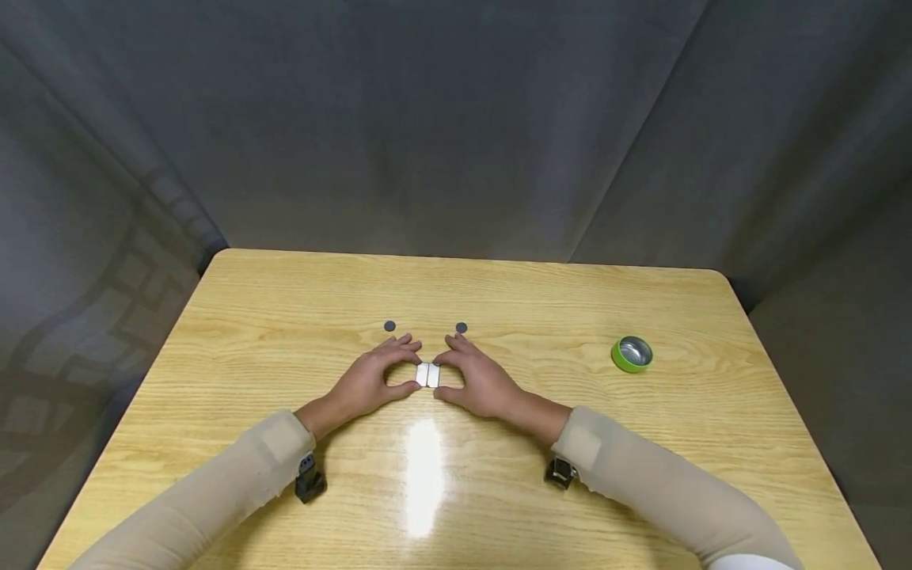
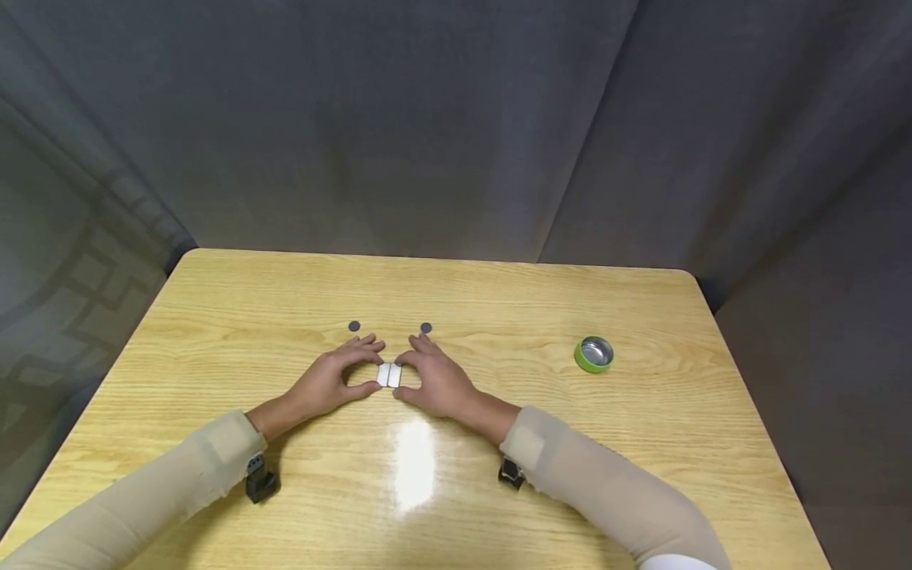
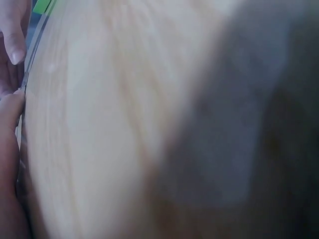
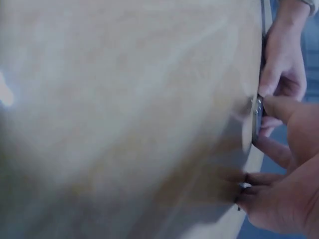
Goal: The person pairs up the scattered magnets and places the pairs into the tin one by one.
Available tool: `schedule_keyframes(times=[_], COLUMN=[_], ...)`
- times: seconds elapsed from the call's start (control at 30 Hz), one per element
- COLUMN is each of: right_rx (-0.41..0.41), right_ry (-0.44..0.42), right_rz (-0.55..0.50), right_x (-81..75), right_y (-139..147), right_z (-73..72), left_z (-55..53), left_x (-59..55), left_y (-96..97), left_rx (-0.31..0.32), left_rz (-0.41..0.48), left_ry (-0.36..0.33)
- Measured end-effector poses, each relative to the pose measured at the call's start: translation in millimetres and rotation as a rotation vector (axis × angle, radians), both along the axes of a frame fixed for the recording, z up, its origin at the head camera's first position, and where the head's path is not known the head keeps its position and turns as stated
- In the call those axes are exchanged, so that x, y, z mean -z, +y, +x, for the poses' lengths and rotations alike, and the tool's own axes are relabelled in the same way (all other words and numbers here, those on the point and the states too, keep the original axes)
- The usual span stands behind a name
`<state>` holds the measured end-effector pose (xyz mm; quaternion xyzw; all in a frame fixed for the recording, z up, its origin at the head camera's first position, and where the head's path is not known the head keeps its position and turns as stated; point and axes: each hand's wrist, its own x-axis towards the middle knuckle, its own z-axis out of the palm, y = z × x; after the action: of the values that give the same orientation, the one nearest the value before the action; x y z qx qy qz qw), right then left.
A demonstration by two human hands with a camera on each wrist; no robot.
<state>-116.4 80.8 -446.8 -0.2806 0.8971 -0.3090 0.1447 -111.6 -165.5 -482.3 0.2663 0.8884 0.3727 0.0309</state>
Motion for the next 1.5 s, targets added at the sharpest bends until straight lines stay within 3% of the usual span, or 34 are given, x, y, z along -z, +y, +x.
schedule_keyframes(times=[0.37,1.0,1.5], right_rx=[-0.104,-0.048,-0.008], right_ry=[-0.025,0.003,0.085], right_rz=[0.038,0.061,0.113], right_x=[-11.9,-38.9,-43.2], right_y=[11.1,40.6,75.9], right_z=[-7.6,-11.3,-12.5], left_z=[-0.7,-0.7,1.0], left_x=[1.8,2.8,-0.4], left_y=[0.7,0.7,1.9], left_rx=[0.004,-0.001,-0.004], left_rz=[0.003,0.010,0.006], left_ry=[0.009,0.009,0.010])
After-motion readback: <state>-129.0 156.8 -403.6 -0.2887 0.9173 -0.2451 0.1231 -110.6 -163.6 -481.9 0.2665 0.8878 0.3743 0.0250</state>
